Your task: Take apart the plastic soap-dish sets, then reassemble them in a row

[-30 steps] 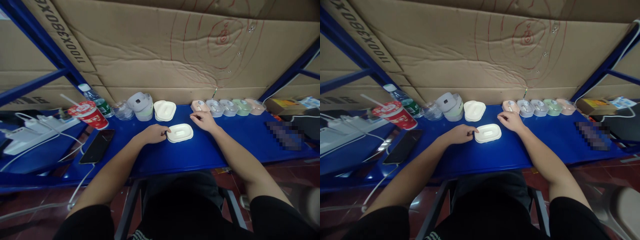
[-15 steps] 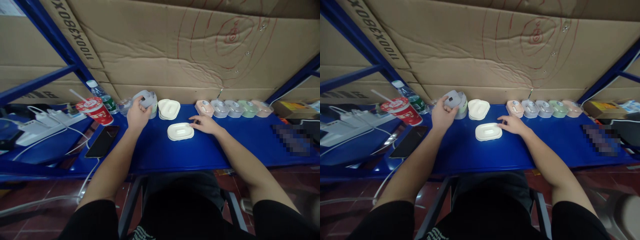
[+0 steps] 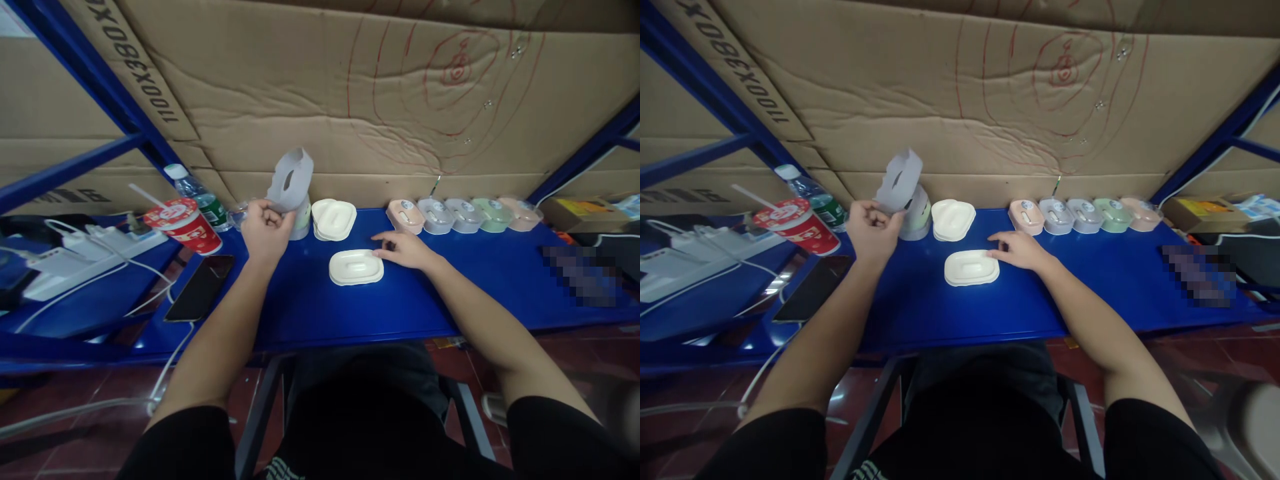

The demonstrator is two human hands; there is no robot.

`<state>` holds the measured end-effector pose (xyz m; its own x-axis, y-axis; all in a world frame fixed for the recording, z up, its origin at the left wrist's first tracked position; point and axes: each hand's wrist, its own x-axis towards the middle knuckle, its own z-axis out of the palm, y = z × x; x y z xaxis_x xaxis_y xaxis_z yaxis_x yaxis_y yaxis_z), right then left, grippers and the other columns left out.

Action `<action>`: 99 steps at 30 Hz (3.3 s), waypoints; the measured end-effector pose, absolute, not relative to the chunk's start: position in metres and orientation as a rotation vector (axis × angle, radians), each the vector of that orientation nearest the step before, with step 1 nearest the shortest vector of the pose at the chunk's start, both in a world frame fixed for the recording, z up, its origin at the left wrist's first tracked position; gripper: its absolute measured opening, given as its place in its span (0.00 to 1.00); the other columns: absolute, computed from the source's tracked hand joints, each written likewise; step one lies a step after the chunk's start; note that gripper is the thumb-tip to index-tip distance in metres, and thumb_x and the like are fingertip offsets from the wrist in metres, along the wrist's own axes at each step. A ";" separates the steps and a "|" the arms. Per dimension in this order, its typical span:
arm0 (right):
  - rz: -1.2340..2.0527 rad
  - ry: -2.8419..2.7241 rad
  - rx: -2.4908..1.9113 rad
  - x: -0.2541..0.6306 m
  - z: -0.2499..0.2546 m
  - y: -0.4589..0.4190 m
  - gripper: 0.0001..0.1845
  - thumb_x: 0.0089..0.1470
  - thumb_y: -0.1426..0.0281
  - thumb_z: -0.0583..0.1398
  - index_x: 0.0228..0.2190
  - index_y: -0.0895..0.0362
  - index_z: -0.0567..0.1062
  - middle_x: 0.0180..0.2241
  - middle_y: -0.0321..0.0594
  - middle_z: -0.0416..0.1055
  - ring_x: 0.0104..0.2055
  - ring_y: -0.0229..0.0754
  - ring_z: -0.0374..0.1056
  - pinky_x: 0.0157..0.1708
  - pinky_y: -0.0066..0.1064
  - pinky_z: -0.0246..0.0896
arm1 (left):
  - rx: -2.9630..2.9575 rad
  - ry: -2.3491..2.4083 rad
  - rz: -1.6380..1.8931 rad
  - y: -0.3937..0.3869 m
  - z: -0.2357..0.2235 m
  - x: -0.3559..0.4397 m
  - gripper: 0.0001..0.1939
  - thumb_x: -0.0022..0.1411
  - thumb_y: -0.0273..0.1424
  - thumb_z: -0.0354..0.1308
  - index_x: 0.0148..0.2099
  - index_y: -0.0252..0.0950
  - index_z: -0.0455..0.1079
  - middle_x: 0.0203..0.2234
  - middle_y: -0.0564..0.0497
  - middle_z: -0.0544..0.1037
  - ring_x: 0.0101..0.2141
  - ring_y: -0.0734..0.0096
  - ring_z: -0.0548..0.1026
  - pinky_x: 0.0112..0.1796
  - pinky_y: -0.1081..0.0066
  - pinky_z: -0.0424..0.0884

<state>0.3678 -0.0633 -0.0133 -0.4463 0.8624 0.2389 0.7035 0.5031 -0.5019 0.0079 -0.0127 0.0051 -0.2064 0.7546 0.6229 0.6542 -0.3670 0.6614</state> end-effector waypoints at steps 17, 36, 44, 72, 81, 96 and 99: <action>0.680 -1.909 -1.007 0.354 0.001 -0.076 0.34 0.61 0.39 0.63 0.49 0.55 0.81 0.31 0.37 0.76 0.29 0.38 0.68 0.29 0.33 0.62 | 2.258 1.410 0.807 -0.073 0.011 0.066 0.28 0.73 0.48 0.47 0.24 0.39 0.66 0.20 0.49 0.75 0.25 0.67 0.72 0.29 0.67 0.62; 0.817 -2.013 -1.241 0.359 -0.014 -0.065 0.32 0.61 0.43 0.63 0.49 0.58 0.82 0.38 0.45 0.82 0.31 0.41 0.71 0.32 0.34 0.64 | 2.477 1.710 -0.018 -0.079 0.018 0.070 0.32 0.76 0.43 0.38 0.40 0.33 0.82 0.43 0.36 0.86 0.49 0.47 0.83 0.47 0.58 0.74; 0.780 -2.116 -1.313 0.356 -0.017 -0.061 0.27 0.65 0.47 0.59 0.35 0.58 0.83 0.34 0.43 0.82 0.35 0.45 0.73 0.36 0.35 0.63 | 2.314 1.538 -0.135 -0.077 0.020 0.073 0.38 0.76 0.50 0.35 0.31 0.35 0.78 0.28 0.39 0.84 0.36 0.52 0.83 0.42 0.61 0.72; 0.566 -2.199 -1.527 0.348 -0.017 -0.059 0.35 0.66 0.40 0.53 0.22 0.54 0.72 0.23 0.38 0.70 0.26 0.40 0.64 0.27 0.35 0.49 | 2.155 1.351 -0.114 -0.057 0.013 0.061 0.37 0.74 0.55 0.39 0.23 0.39 0.72 0.19 0.47 0.80 0.26 0.63 0.79 0.33 0.66 0.67; 0.556 -2.189 -1.547 0.349 -0.024 -0.057 0.25 0.66 0.49 0.58 0.31 0.54 0.81 0.32 0.42 0.81 0.32 0.44 0.72 0.31 0.35 0.57 | 2.168 1.392 -0.016 -0.051 0.020 0.049 0.37 0.70 0.62 0.46 0.22 0.39 0.71 0.18 0.48 0.77 0.21 0.65 0.75 0.29 0.66 0.66; 0.707 -2.284 -1.363 0.362 -0.023 -0.056 0.21 0.68 0.52 0.61 0.46 0.54 0.84 0.45 0.45 0.85 0.43 0.50 0.80 0.44 0.40 0.71 | 1.689 2.312 0.715 0.017 0.021 -0.071 0.13 0.62 0.42 0.63 0.42 0.38 0.75 0.45 0.35 0.84 0.53 0.37 0.79 0.53 0.46 0.72; 0.694 -2.289 -1.380 0.361 -0.021 -0.057 0.20 0.68 0.53 0.61 0.46 0.53 0.84 0.45 0.44 0.85 0.44 0.50 0.80 0.44 0.39 0.71 | 1.678 2.316 0.740 0.018 0.022 -0.069 0.13 0.65 0.43 0.62 0.43 0.39 0.73 0.43 0.40 0.84 0.49 0.46 0.80 0.49 0.55 0.74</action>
<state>0.3613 -0.0574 -0.0211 -0.4472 0.8921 0.0649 0.7058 0.3965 -0.5871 -0.0691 0.0176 0.0218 -0.3424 0.9297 0.1358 0.8363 0.2357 0.4951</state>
